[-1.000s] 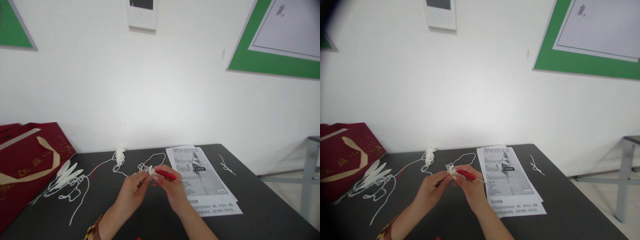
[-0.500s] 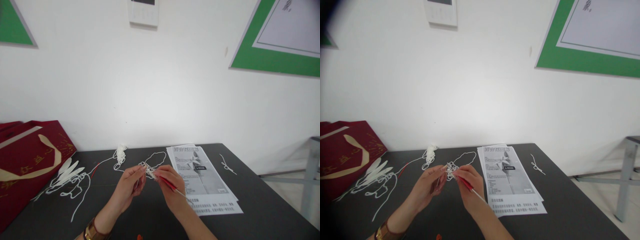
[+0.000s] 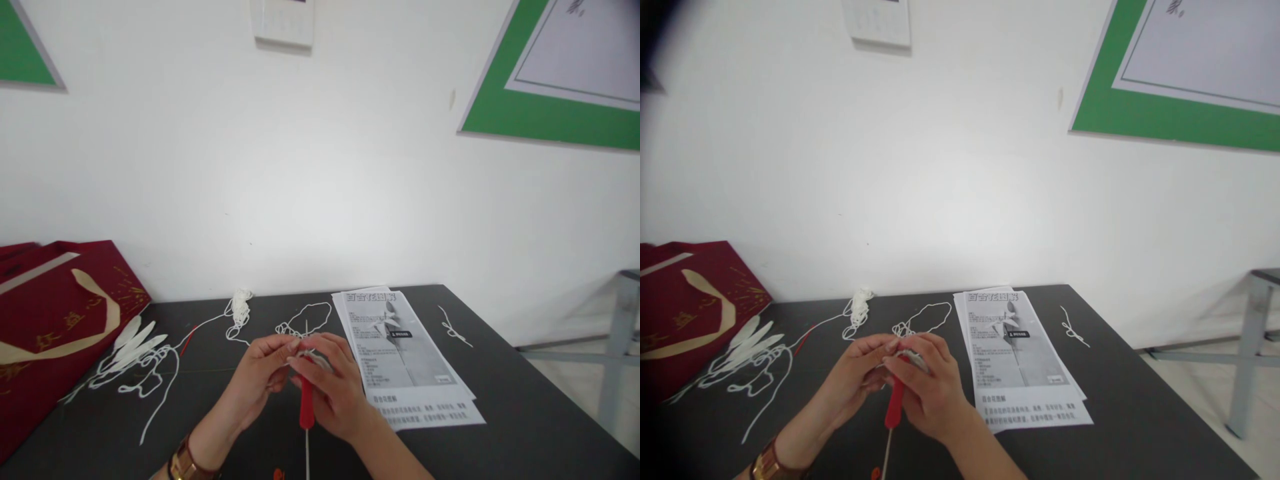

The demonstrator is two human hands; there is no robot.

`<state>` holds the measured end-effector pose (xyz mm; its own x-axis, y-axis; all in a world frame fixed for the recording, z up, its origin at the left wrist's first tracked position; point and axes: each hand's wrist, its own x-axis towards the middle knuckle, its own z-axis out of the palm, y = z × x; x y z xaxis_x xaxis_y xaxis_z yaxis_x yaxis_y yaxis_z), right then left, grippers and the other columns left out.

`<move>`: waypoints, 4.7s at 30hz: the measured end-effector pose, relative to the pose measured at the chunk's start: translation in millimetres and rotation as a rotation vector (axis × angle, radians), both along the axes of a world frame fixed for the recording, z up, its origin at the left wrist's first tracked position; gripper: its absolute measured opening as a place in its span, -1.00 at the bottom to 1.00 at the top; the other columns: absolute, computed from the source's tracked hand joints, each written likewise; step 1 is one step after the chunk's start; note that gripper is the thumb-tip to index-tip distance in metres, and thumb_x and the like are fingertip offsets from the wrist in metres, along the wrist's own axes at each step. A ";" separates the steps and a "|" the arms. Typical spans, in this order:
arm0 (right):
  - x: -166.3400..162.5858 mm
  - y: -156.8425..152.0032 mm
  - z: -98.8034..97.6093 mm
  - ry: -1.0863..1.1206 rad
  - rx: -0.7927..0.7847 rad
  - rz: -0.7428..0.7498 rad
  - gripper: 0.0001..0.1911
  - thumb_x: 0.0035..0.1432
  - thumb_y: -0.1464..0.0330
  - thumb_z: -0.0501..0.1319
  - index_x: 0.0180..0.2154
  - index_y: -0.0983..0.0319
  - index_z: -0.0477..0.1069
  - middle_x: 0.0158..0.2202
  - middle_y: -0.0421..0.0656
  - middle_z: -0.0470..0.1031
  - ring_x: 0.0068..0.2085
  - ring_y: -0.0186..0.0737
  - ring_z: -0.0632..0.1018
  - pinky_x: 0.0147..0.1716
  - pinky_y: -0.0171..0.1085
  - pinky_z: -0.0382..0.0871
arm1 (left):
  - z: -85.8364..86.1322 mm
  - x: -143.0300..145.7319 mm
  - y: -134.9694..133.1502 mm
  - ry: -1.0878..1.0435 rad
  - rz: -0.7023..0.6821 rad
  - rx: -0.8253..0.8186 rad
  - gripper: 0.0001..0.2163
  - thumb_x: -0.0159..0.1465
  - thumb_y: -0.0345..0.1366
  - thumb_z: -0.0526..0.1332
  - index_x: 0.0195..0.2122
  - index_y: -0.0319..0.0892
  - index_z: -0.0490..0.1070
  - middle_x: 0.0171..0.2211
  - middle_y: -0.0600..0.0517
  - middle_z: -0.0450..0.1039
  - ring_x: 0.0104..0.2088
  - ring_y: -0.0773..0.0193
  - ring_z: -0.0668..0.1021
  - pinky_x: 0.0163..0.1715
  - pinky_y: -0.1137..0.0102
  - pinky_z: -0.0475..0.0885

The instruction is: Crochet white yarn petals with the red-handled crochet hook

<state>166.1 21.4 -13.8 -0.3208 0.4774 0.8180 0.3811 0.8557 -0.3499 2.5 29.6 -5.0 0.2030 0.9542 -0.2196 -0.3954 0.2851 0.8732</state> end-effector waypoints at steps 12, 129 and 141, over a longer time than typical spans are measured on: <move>-6.5 -0.3 -4.3 0.628 -0.511 -0.053 -0.90 0.18 0.33 0.22 -0.23 0.14 0.44 -0.30 -0.17 0.33 -0.27 -0.22 0.44 -0.28 -0.23 0.41 | 2.1 7.6 -3.8 -0.096 0.032 0.008 -0.85 0.02 -0.29 0.43 -0.39 -0.19 0.55 -0.69 0.26 0.07 -0.69 0.57 -0.02 -0.73 0.59 -0.09; 0.1 16.6 -1.0 1.176 -1.215 0.465 -0.81 0.03 0.22 0.38 -0.37 0.21 0.59 -0.43 -0.19 0.57 -0.40 -0.33 0.51 -0.30 -0.31 0.42 | 14.7 -41.1 19.1 0.455 -0.511 0.378 -0.80 0.22 -0.20 0.26 -0.40 -0.20 0.62 -0.40 -0.06 0.59 -0.37 0.21 0.54 -0.30 0.40 0.38; 0.9 12.7 2.6 1.057 -1.255 0.562 -0.76 -0.08 0.19 0.42 -0.45 0.24 0.59 -0.57 -0.20 0.48 -0.61 -0.39 0.32 -0.60 -0.37 0.25 | -10.1 10.8 5.1 0.149 -0.421 0.234 -0.71 0.04 -0.17 0.41 -0.26 -0.23 0.58 -0.33 -0.07 0.55 -0.32 0.19 0.52 -0.22 0.29 0.41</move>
